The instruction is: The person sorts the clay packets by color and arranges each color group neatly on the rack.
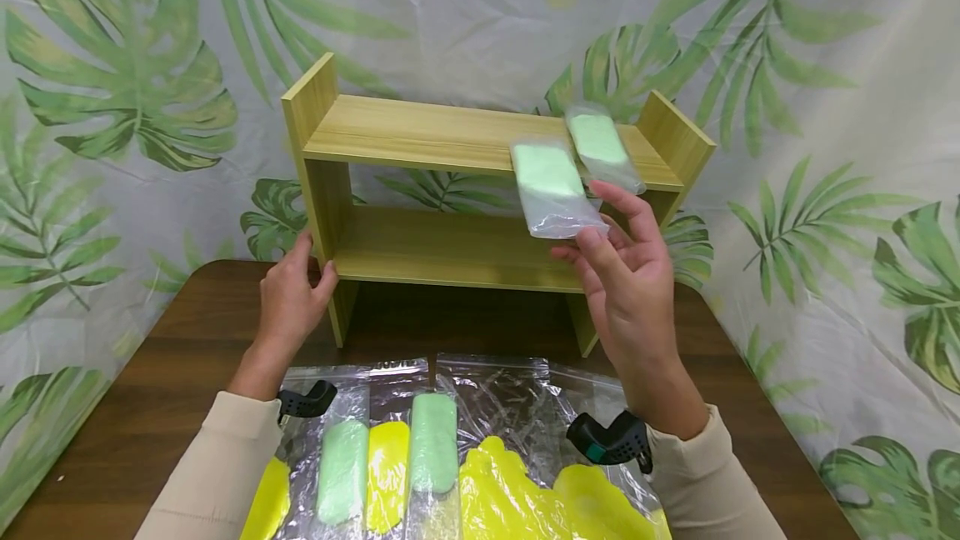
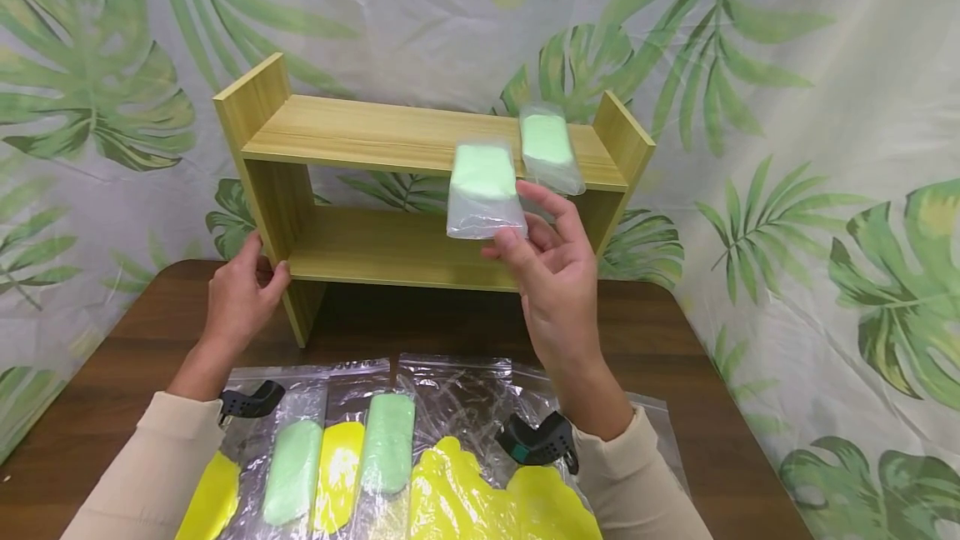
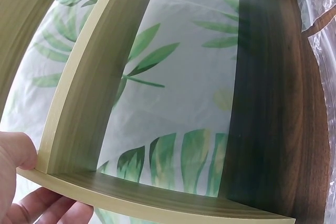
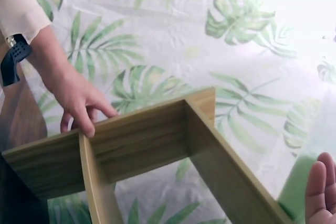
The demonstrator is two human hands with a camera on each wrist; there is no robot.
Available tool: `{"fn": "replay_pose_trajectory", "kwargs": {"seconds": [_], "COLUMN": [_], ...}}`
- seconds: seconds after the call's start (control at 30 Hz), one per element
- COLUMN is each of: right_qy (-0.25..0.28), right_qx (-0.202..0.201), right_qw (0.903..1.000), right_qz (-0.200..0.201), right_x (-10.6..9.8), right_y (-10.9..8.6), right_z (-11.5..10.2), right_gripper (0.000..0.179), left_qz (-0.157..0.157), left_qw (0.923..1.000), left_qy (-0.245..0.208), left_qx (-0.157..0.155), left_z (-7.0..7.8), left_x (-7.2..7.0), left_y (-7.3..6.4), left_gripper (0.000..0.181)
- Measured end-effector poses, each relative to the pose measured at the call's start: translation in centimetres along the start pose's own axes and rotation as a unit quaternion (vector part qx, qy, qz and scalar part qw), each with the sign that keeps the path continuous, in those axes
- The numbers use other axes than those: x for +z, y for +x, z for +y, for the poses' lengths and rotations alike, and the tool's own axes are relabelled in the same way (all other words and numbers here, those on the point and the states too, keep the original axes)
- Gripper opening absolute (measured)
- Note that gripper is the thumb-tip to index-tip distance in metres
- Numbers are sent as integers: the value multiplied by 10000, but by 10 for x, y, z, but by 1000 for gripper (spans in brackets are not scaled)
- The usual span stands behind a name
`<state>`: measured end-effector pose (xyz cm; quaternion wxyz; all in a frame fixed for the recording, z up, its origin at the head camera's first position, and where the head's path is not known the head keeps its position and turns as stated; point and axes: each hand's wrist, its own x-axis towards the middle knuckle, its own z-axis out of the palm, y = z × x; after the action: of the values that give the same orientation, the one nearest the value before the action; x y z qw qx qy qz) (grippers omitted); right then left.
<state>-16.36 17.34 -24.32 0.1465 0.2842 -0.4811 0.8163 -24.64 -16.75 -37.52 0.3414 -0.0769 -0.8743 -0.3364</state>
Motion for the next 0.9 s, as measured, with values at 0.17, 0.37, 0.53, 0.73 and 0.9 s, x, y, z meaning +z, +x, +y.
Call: {"fn": "replay_pose_trajectory", "kwargs": {"seconds": [0.17,0.37,0.53,0.73,0.9], "right_qy": [-158,-207,-281,-436,-343], "right_qx": [-136,-149,-132,-163,-214], "right_qw": [9988,9978,9972,9968,9959], "right_qz": [432,611,677,651,814], "right_x": [-2,-4,-2,1,5], "right_y": [6,12,17,21,28], "right_z": [6,12,18,23,31], "right_gripper": [30,19,22,23,23], "left_qz": [-3,-12,-5,15,72], "left_qw": [10000,10000,10000,10000,10000], "left_qy": [-9,-28,-37,-40,-5], "left_qx": [3,5,-12,2,4], "left_z": [0,0,0,0,-1], "left_x": [1,2,2,3,2], "left_y": [0,1,1,0,0], "left_gripper": [38,37,38,37,35]}}
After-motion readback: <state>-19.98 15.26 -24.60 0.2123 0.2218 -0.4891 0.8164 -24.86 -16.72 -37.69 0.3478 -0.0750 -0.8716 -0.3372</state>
